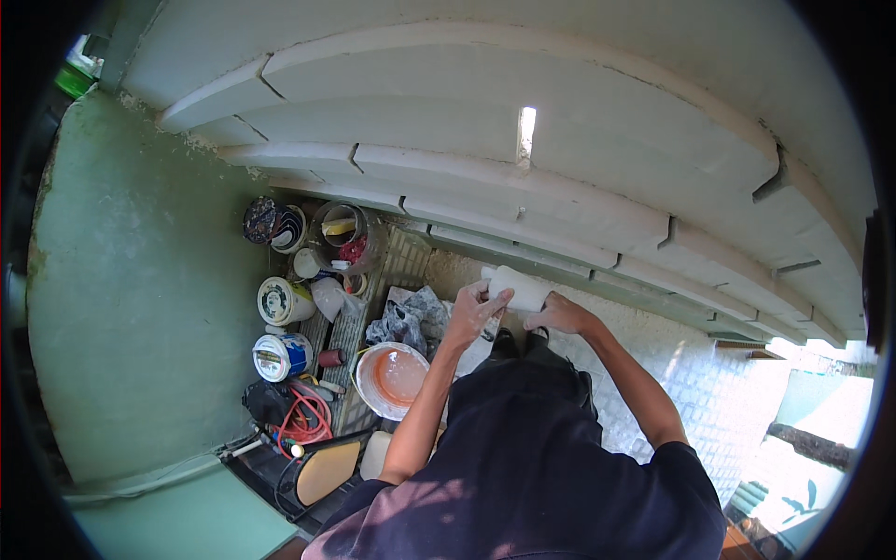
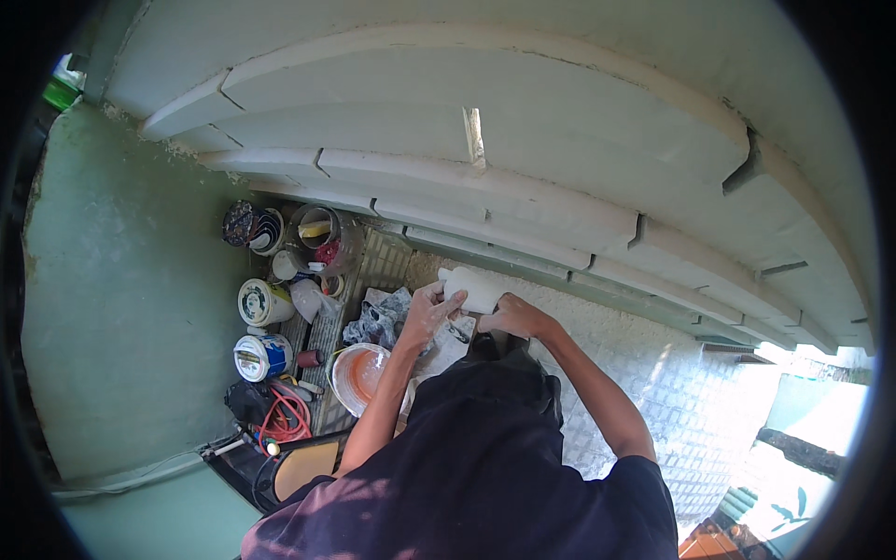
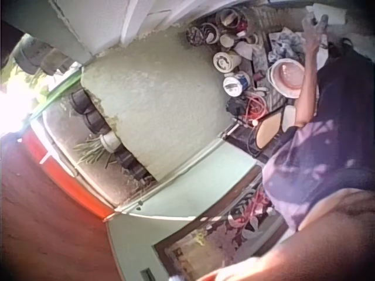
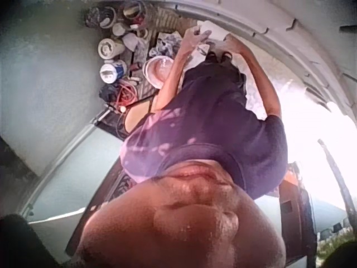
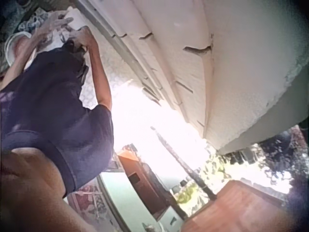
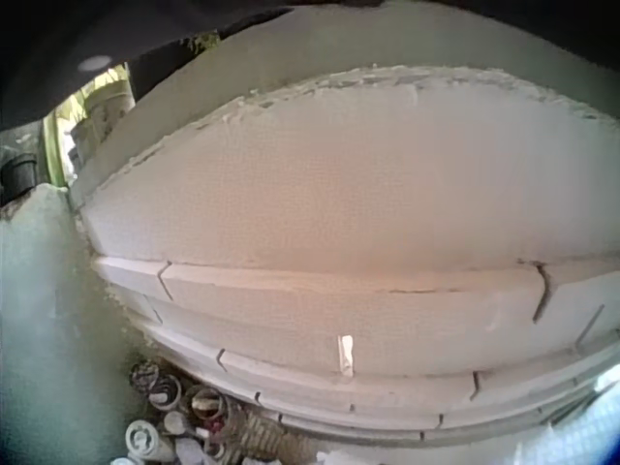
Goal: Applying wall putty and smoothing it with a spreader to repair gaps.
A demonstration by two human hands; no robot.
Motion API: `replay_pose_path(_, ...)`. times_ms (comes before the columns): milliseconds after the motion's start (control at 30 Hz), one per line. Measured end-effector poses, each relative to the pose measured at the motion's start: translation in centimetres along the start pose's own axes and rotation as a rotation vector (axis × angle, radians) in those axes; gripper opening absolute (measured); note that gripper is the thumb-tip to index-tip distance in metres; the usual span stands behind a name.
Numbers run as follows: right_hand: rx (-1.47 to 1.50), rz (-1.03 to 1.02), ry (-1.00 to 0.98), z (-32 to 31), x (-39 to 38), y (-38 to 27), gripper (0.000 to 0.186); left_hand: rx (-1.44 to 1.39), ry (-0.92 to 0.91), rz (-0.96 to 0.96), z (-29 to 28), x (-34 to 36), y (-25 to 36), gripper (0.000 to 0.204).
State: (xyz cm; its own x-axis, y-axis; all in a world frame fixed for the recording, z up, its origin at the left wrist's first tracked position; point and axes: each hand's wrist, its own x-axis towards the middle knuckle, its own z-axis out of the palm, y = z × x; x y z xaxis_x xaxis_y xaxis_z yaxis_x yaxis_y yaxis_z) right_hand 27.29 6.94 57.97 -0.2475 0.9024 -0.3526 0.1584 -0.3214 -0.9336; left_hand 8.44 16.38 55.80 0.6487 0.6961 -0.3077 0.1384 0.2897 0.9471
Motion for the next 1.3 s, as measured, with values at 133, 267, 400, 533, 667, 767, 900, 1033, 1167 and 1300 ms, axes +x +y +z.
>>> replay_pose_path(133,0.829,-0.177,0.055,1.2,0.0,0.3,0.040,0.179,-0.006,0.094,0.8,-0.1,2.4,0.029)
replay_pose_path(267,0.601,0.025,0.259,2.4,2.9,0.8,0.042,0.341,0.172,0.103,0.5,1.0,3.5,0.030)
replay_pose_path(400,0.279,-0.233,0.762,3.0,4.3,-4.8,0.032,0.003,0.364,0.052,-0.8,1.1,0.8,0.034)
replay_pose_path(533,0.211,-0.368,1.062,2.1,6.8,-10.0,0.033,0.293,0.358,0.111,-4.5,-0.6,-9.9,0.034)
replay_pose_path(667,0.244,-0.418,1.315,2.7,10.5,-10.4,0.032,0.725,0.156,-0.101,-7.4,-4.0,-16.7,0.031)
replay_pose_path(767,0.273,-0.372,1.359,2.9,12.3,-11.9,0.032,0.732,0.136,-0.195,-9.6,-6.3,-20.9,0.031)
replay_pose_path(900,-0.020,-0.382,1.536,3.1,15.3,-12.8,0.029,0.841,0.063,-0.243,-13.3,-8.5,-25.7,0.030)
replay_pose_path(1033,-0.148,-0.385,1.510,2.7,14.8,-11.2,0.025,0.798,-0.015,-0.401,-15.4,-8.6,-26.7,0.030)
replay_pose_path(1167,-0.099,-0.470,1.480,2.7,13.7,-11.7,0.022,0.831,-0.053,-0.411,-17.8,-8.4,-27.8,0.028)
replay_pose_path(1300,-0.008,-0.530,1.384,1.7,12.0,-12.5,0.022,0.834,-0.059,-0.361,-17.3,-6.8,-26.1,0.028)
